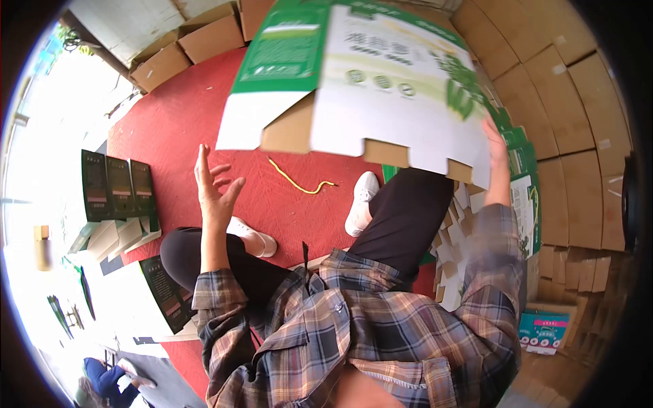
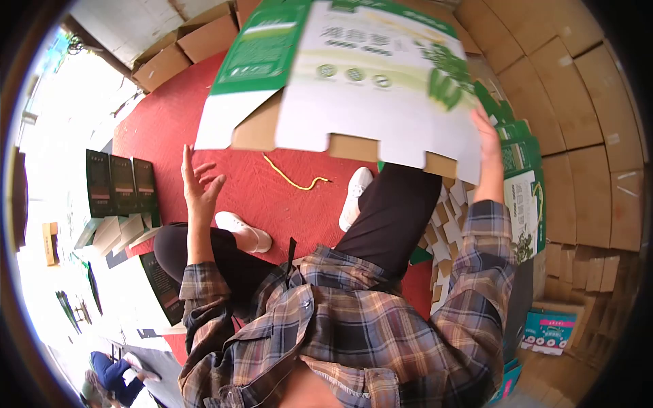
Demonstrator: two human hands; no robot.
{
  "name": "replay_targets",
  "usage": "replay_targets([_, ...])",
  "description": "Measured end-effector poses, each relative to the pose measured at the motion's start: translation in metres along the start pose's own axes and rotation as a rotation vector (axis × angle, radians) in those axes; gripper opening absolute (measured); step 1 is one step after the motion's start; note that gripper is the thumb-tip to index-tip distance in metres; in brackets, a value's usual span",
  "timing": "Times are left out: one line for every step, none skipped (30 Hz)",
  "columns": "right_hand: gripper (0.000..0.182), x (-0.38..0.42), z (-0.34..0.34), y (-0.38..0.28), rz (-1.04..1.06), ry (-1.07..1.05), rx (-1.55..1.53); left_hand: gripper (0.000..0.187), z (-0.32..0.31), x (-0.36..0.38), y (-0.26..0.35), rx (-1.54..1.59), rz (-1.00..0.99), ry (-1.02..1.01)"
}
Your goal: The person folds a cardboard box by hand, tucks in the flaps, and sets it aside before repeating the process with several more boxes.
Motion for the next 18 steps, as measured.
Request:
replay_targets([0.048, -0.008, -0.04, 0.01, -0.025, -0.088, -0.036, 0.093, 0.008, -0.001, 0.003, 0.139, -0.038, 0.049])
replay_targets([0.049, -0.016, -0.065, 0.025, -0.066, -0.131, -0.012, 0.091, 0.017, -0.004, 0.002, 0.18, -0.13, 0.091])
replay_targets([0.051, -0.024, -0.084, 0.038, -0.106, -0.172, 0.013, 0.089, 0.026, -0.005, 0.001, 0.221, -0.224, 0.13])
replay_targets([0.051, -0.035, -0.091, 0.05, -0.108, -0.179, 0.009, 0.08, 0.037, -0.004, -0.002, 0.366, -0.135, 0.19])
replay_targets([0.051, -0.045, -0.101, 0.069, -0.185, -0.222, 0.035, 0.072, 0.047, -0.002, -0.005, 0.513, -0.046, 0.249])
replay_targets([0.051, -0.051, -0.108, 0.089, -0.262, -0.264, 0.06, 0.048, 0.061, -0.001, -0.008, 0.54, -0.008, 0.323])
replay_targets([0.051, -0.056, -0.114, 0.1, -0.261, -0.272, 0.057, 0.03, 0.073, 0.0, -0.016, 0.457, 0.021, 0.345])
replay_targets([0.05, -0.061, -0.115, 0.115, -0.316, -0.224, 0.113, 0.026, 0.079, 0.004, -0.026, 0.429, 0.075, 0.376])
replay_targets([0.051, -0.065, -0.118, 0.126, -0.367, -0.176, 0.169, 0.023, 0.083, 0.005, -0.029, 0.402, 0.126, 0.407])
replay_targets([0.05, -0.055, -0.132, 0.147, -0.662, -0.273, 0.028, 0.018, 0.08, 0.005, -0.031, 0.413, 0.129, 0.405])
replay_targets([0.054, -0.056, -0.124, 0.15, -0.566, -0.172, 0.14, 0.02, 0.08, 0.004, -0.046, 0.44, 0.159, 0.375])
replay_targets([0.057, -0.051, -0.117, 0.156, -0.622, -0.096, 0.239, 0.021, 0.08, 0.005, -0.054, 0.392, 0.22, 0.372])
replay_targets([0.06, -0.047, -0.109, 0.161, -0.68, -0.02, 0.341, 0.021, 0.079, 0.008, -0.063, 0.345, 0.284, 0.37])
replay_targets([0.06, -0.044, -0.109, 0.162, -0.688, -0.022, 0.343, 0.02, 0.079, 0.009, -0.069, 0.328, 0.309, 0.374])
replay_targets([0.063, -0.041, -0.113, 0.162, -0.709, -0.071, 0.301, 0.02, 0.079, 0.009, -0.071, 0.327, 0.314, 0.372])
replay_targets([0.067, -0.038, -0.115, 0.162, -0.727, -0.115, 0.259, 0.02, 0.078, 0.009, -0.076, 0.281, 0.357, 0.353])
replay_targets([0.067, -0.036, -0.112, 0.159, -0.728, -0.107, 0.261, 0.02, 0.075, 0.009, -0.081, 0.236, 0.398, 0.333])
replay_targets([0.07, -0.035, -0.114, 0.158, -0.74, -0.143, 0.263, 0.02, 0.074, 0.01, -0.081, 0.208, 0.43, 0.318])
Point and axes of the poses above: each hand's wrist, its own x-axis away from the middle knuckle, its own z-axis out of the back of the hand, y = z × x, the point moved 8 cm from there along -x, towards the middle knuckle, and after that the axes turned 5 degrees about z, right-handed, at the moved point
